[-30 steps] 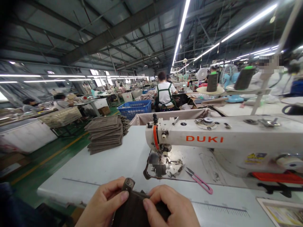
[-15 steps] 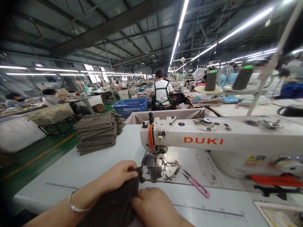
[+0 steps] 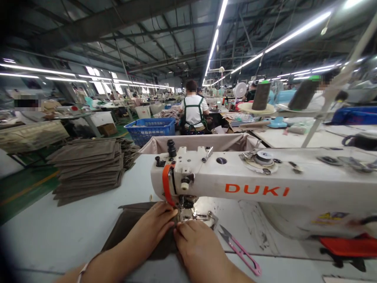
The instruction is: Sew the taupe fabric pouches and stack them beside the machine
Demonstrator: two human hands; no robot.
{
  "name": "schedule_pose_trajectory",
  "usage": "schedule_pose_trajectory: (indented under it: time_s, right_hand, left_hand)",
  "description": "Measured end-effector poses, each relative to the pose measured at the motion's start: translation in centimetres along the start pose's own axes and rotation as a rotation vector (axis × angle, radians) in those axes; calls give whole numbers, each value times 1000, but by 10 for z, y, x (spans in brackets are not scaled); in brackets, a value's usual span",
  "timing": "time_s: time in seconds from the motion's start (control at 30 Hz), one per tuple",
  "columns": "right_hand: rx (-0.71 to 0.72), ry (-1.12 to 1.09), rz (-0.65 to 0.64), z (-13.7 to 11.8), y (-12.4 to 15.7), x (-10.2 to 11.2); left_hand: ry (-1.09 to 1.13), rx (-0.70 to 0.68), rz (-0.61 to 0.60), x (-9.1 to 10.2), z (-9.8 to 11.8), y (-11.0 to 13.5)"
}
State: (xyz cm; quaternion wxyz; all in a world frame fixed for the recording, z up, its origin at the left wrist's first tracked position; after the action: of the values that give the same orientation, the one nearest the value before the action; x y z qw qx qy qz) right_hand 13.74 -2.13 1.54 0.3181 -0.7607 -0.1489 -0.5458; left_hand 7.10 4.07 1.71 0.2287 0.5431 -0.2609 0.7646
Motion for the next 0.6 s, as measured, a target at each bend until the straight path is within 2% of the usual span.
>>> schedule_pose_trajectory:
  time_s: [0.13,0.3,0.43,0.6]
  right_hand:
    - [-11,-16,63,-2,-1,0]
    - [73,12,139,-10,2,2]
    - [100,28,186,-9,6,4]
    - [155,78,261,-14,6,10]
  left_hand:
    - [12,-100,-11,0,2,8]
    - [22,-172,8,-1,3,6]
    - [-12,-211,30,0,15,9]
    - [-165,-333,30,4,29,12]
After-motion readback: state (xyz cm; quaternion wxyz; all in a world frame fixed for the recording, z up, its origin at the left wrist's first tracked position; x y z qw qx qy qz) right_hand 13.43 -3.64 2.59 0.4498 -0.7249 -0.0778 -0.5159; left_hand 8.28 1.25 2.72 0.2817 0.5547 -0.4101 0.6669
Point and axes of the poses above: each hand's wrist, its own y-axis away from the middle knuckle, its own x-axis out of the back of the hand, z = x × y, the point moved 10 cm from there along -y, towards the middle knuckle, and after that the axes turned 5 degrees about -y, right-handed, at the moved point
